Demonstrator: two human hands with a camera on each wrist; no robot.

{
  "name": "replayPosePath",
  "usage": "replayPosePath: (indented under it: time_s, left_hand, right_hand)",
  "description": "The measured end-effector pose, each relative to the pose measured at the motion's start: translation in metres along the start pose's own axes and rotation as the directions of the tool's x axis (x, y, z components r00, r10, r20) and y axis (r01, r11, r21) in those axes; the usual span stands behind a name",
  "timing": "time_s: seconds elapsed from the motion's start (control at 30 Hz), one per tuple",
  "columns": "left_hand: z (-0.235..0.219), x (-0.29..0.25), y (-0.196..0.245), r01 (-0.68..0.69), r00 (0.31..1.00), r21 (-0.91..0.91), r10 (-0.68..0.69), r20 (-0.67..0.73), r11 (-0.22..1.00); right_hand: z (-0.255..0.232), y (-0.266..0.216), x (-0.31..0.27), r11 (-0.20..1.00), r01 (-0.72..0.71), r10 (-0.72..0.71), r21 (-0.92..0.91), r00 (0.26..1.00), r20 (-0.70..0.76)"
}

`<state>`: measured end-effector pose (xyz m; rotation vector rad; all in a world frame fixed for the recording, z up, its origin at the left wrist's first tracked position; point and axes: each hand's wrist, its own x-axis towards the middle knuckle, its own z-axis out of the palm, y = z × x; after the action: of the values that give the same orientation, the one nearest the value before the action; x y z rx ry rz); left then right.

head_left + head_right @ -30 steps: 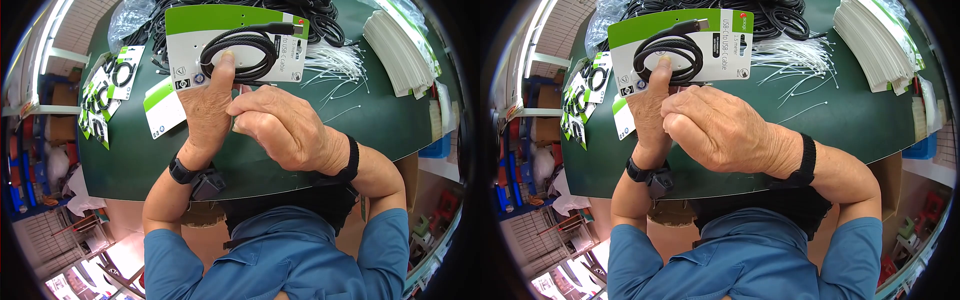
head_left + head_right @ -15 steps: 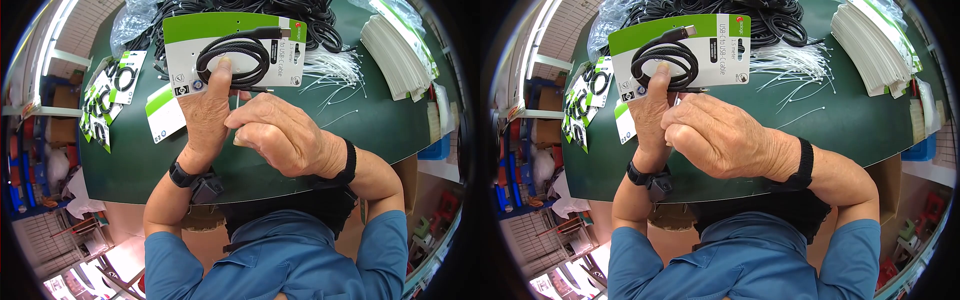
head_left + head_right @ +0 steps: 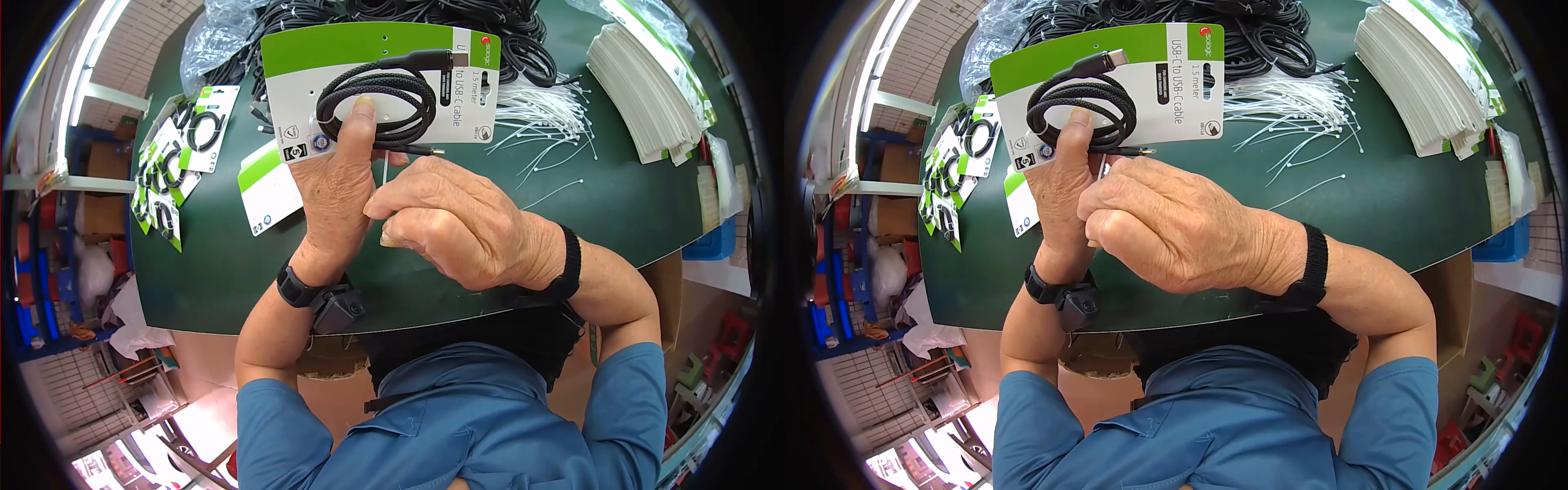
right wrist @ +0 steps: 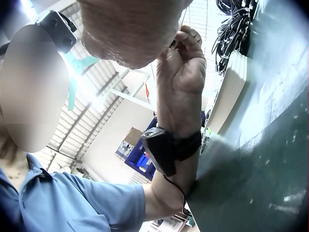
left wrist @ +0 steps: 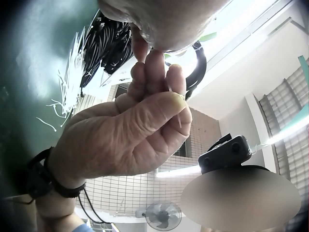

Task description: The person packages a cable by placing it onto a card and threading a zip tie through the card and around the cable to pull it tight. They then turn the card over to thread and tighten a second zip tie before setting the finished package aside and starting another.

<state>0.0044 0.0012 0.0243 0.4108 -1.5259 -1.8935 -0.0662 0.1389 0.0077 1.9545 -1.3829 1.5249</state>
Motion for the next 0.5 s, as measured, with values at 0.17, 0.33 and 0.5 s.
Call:
replayPosePath:
  time_s: [0.17, 0.33, 0.5]
  left_hand:
    - [0.001, -0.001, -0.0005, -0.025, 1.0, -0.02, 0.025, 0.006, 0.999]
    - [-0.0012, -0.0019, -0.0001, -0.015, 0.999, -0.005, 0.015, 0.029, 1.0]
    - [0.0011, -0.0018, -0.0005, -0.045, 0.999, 0.024, 0.045, 0.022, 0.999]
  right_hand:
    - [-0.0003, -0.0007, 0.0001, 1.0, -0.008, 0.008, -0.015, 1.0, -0.013]
    - [-0.0005, 0.0008, -0.001, 1.0, -0.002, 0.001, -0.012, 1.0, -0.011]
    - [0.0012, 0.0027, -0.0023, 1.0, -0.002, 0.003, 0.028, 1.0, -0.028]
